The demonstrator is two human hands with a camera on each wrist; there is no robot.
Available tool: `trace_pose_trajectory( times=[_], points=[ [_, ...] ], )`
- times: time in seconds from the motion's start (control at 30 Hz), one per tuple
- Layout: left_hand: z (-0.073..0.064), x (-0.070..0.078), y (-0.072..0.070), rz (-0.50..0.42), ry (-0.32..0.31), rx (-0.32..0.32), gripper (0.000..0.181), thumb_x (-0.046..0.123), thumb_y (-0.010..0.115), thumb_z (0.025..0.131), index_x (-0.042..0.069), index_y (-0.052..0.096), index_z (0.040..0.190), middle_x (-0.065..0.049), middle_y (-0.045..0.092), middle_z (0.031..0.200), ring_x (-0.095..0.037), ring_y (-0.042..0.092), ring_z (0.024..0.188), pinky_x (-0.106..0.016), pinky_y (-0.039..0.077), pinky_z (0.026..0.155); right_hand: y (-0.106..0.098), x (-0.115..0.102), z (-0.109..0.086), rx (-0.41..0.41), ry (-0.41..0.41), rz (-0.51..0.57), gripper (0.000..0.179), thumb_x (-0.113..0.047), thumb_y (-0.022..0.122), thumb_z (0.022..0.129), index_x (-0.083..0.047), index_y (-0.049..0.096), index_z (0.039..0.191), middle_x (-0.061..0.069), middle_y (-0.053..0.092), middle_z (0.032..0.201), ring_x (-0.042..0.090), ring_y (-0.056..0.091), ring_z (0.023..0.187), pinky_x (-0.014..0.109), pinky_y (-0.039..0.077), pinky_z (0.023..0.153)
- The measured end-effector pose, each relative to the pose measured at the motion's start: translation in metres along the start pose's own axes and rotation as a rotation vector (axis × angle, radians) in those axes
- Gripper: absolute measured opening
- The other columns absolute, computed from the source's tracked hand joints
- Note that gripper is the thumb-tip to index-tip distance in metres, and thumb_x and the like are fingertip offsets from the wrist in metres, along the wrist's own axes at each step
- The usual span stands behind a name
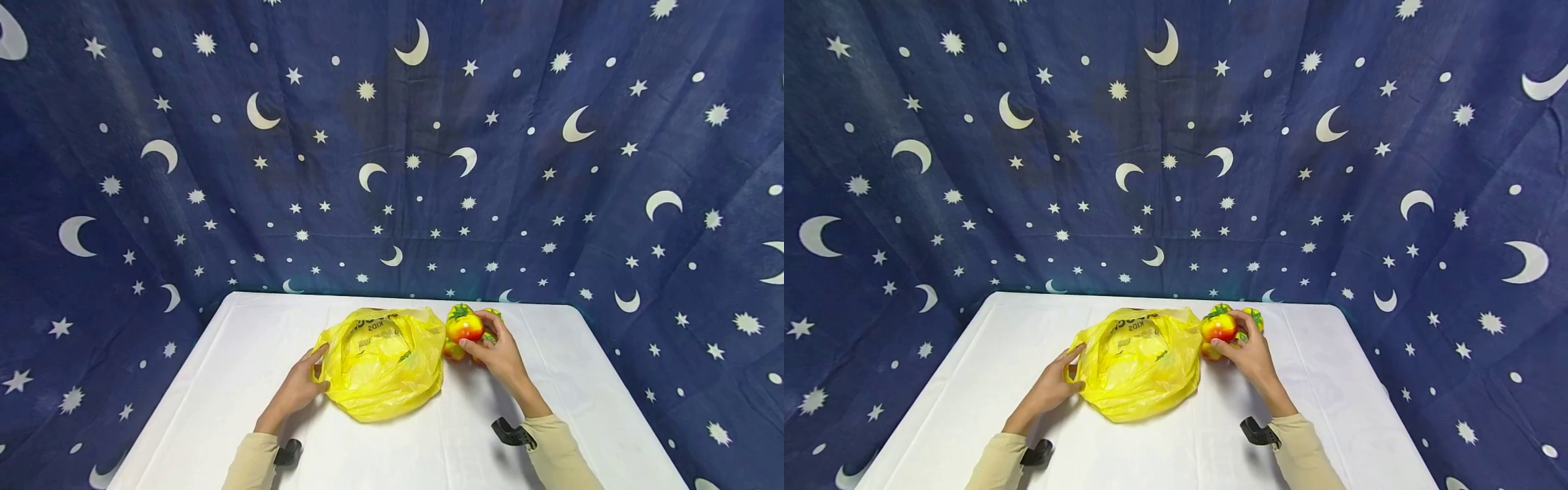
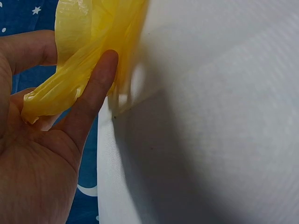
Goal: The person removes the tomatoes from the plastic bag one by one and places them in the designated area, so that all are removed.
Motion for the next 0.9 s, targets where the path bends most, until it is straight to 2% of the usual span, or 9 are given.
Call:
trace_pose_trajectory(
  times=[0.17, 0.3, 0.53, 0.7, 0.9],
  points=[
    [0.002, -0.001, -0.001, 0.005, 0.022, -0.001, 0.086, 0.004, 0.075, 0.073, 0.01, 0.04, 0.151, -0.012, 0.045, 0.149, -0.017, 0.06, 0.104, -0.036, 0.049, 0.086, -0.006, -0.008, -0.005, 0.007, -0.01, 0.009, 0.068, -0.013, 0.078, 0.082, -0.006, 0.043, 0.14, 0.014, 0.051, 0.137, 0.012, 0.047, 0.116, 0.019, 0.046, 0.094],
    [0.002, -0.001, -0.001, 0.014, 0.014, -0.001, 0.086, 0.004, 0.075, 0.072, 0.01, 0.04, 0.15, -0.012, 0.045, 0.149, -0.017, 0.059, 0.103, -0.037, 0.048, 0.087, -0.012, 0.005, -0.002, 0.026, -0.033, 0.017, 0.069, -0.016, 0.079, 0.082, -0.009, 0.043, 0.141, 0.011, 0.051, 0.139, 0.005, 0.047, 0.113, 0.013, 0.043, 0.091],
    [0.001, 0.0, 0.0, 0.014, -0.004, -0.001, 0.085, 0.004, 0.075, 0.073, 0.01, 0.041, 0.15, -0.012, 0.045, 0.149, -0.017, 0.059, 0.102, -0.039, 0.048, 0.088, -0.022, 0.02, 0.003, 0.051, -0.063, 0.004, 0.069, -0.021, 0.079, 0.083, -0.014, 0.046, 0.144, 0.009, 0.051, 0.142, 0.003, 0.047, 0.117, 0.009, 0.043, 0.088],
    [0.0, 0.0, -0.001, 0.018, 0.014, 0.002, 0.085, 0.004, 0.075, 0.073, 0.009, 0.041, 0.15, -0.013, 0.047, 0.147, -0.019, 0.059, 0.1, -0.038, 0.048, 0.086, -0.028, 0.025, 0.003, 0.06, -0.053, -0.002, 0.067, -0.024, 0.078, 0.084, -0.015, 0.048, 0.142, 0.008, 0.052, 0.141, 0.003, 0.046, 0.117, 0.007, 0.043, 0.087],
    [0.0, 0.0, -0.001, 0.02, 0.014, 0.003, 0.083, 0.004, 0.075, 0.074, 0.01, 0.041, 0.15, -0.012, 0.049, 0.146, -0.02, 0.06, 0.105, -0.042, 0.048, 0.091, -0.036, 0.026, 0.002, 0.073, -0.039, -0.005, 0.068, -0.023, 0.077, 0.084, -0.013, 0.045, 0.143, 0.009, 0.05, 0.141, 0.007, 0.044, 0.121, 0.005, 0.041, 0.088]
  ],
)
Point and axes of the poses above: each hand's wrist, its own z-axis towards the middle knuckle, its own y-axis out of the palm, x = y × z, the point moved 3 cm from there along z, towards the middle knuckle
